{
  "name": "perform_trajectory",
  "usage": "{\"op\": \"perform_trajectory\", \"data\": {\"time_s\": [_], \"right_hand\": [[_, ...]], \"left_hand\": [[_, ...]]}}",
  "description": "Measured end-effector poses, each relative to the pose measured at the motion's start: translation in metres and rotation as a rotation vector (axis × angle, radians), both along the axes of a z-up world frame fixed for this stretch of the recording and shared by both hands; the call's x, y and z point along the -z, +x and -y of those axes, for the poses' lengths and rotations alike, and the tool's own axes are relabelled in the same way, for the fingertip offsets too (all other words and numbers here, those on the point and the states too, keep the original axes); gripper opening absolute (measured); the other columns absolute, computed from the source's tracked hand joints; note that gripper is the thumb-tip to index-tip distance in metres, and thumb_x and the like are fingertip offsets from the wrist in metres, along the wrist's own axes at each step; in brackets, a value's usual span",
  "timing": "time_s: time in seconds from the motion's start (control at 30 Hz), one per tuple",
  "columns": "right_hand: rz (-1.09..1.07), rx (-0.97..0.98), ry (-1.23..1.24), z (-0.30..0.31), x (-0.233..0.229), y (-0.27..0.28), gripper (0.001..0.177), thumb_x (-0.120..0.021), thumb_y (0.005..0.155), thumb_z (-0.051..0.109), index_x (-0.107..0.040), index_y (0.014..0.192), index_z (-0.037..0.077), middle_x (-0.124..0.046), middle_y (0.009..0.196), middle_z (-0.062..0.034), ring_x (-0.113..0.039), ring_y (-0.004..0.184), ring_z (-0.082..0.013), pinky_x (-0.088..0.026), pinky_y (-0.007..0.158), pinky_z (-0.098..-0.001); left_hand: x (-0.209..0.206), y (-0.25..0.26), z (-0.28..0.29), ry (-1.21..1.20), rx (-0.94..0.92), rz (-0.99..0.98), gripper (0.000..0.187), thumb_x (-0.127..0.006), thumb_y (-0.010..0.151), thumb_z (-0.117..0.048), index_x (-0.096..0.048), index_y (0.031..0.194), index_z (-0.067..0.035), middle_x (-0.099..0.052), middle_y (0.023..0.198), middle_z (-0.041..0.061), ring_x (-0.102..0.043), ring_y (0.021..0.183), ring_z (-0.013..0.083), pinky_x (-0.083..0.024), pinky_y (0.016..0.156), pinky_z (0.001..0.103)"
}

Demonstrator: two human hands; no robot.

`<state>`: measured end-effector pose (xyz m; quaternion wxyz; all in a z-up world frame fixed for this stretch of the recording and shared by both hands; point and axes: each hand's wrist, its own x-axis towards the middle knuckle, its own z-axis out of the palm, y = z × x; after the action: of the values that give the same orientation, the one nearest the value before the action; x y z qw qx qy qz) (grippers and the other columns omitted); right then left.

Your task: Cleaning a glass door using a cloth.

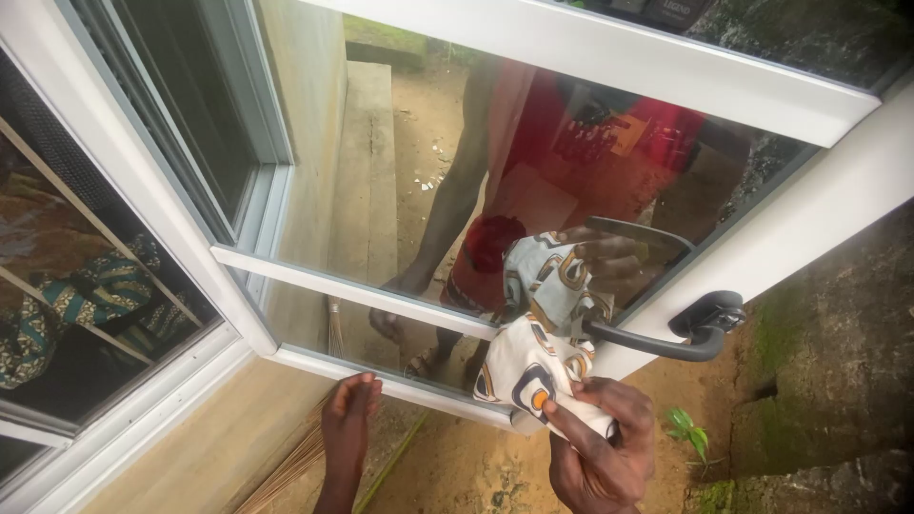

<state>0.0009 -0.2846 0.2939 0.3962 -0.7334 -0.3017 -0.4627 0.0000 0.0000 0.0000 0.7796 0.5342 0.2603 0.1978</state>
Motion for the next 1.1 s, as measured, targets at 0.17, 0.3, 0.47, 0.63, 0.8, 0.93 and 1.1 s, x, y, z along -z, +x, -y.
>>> {"op": "perform_trajectory", "data": {"time_s": [0.17, 0.3, 0.47, 0.63, 0.8, 0.93, 1.1], "right_hand": [[-0.003, 0.058, 0.005, -0.015, 0.006, 0.004, 0.040, -0.076, 0.066, -0.009, -0.078, 0.101, 0.011, -0.063, 0.108, -0.0101, -0.064, 0.102, -0.0269, -0.052, 0.088, -0.0357], [-0.032, 0.120, 0.063, -0.036, 0.009, 0.002, 0.040, -0.075, 0.068, -0.009, -0.078, 0.104, 0.009, -0.064, 0.107, -0.0109, -0.064, 0.103, -0.0266, -0.052, 0.088, -0.0345], [-0.024, 0.141, 0.104, -0.066, 0.014, 0.002, 0.038, -0.075, 0.072, -0.009, -0.078, 0.106, 0.010, -0.063, 0.108, -0.0110, -0.063, 0.104, -0.0256, -0.053, 0.090, -0.0352], [-0.010, 0.163, 0.123, -0.095, 0.008, 0.005, 0.041, -0.072, 0.070, -0.010, -0.078, 0.106, 0.010, -0.063, 0.107, -0.0105, -0.063, 0.104, -0.0249, -0.052, 0.090, -0.0360], [0.007, 0.126, 0.126, -0.119, 0.015, 0.013, 0.040, -0.073, 0.076, -0.009, -0.078, 0.110, 0.011, -0.063, 0.112, -0.0100, -0.063, 0.107, -0.0230, -0.054, 0.089, -0.0336], [-0.006, 0.129, 0.085, -0.133, 0.022, 0.018, 0.040, -0.072, 0.076, -0.008, -0.078, 0.111, 0.011, -0.064, 0.112, -0.0094, -0.063, 0.108, -0.0226, -0.053, 0.088, -0.0345], [0.019, 0.259, 0.025, -0.124, 0.042, 0.036, 0.035, -0.077, 0.080, 0.000, -0.078, 0.112, 0.015, -0.065, 0.114, -0.0091, -0.060, 0.105, -0.0223, -0.055, 0.086, -0.0317]], "left_hand": [[0.039, 0.004, -0.034, -0.358, -0.040, -0.163, 0.048, -0.062, 0.098, -0.046, -0.065, 0.121, -0.004, -0.071, 0.109, 0.011, -0.067, 0.102, 0.0251, -0.053, 0.089, 0.044], [0.038, 0.013, -0.054, -0.528, -0.027, -0.135, 0.060, -0.056, 0.097, -0.053, -0.056, 0.130, -0.004, -0.067, 0.118, 0.014, -0.066, 0.110, 0.0293, -0.053, 0.094, 0.049], [0.048, 0.028, -0.060, -0.507, 0.004, -0.182, 0.070, -0.056, 0.097, -0.058, -0.051, 0.137, -0.001, -0.063, 0.120, 0.017, -0.065, 0.113, 0.0314, -0.050, 0.097, 0.049], [0.094, 0.038, -0.060, -0.585, 0.002, -0.252, 0.078, -0.058, 0.095, -0.063, -0.047, 0.139, 0.001, -0.061, 0.117, 0.019, -0.063, 0.109, 0.0332, -0.049, 0.099, 0.051], [0.092, 0.036, -0.053, -0.634, -0.017, -0.302, 0.091, -0.055, 0.092, -0.071, -0.043, 0.147, 0.001, -0.058, 0.127, 0.021, -0.060, 0.117, 0.0340, -0.048, 0.101, 0.051], [0.088, 0.031, -0.055, -0.618, 0.051, -0.314, 0.097, -0.053, 0.088, -0.074, -0.043, 0.153, -0.002, -0.057, 0.137, 0.019, -0.056, 0.125, 0.0338, -0.045, 0.105, 0.051], [0.080, 0.032, -0.063, -0.696, 0.072, -0.191, 0.101, -0.054, 0.086, -0.074, -0.038, 0.154, -0.001, -0.051, 0.146, 0.019, -0.052, 0.134, 0.0357, -0.040, 0.110, 0.054]]}}
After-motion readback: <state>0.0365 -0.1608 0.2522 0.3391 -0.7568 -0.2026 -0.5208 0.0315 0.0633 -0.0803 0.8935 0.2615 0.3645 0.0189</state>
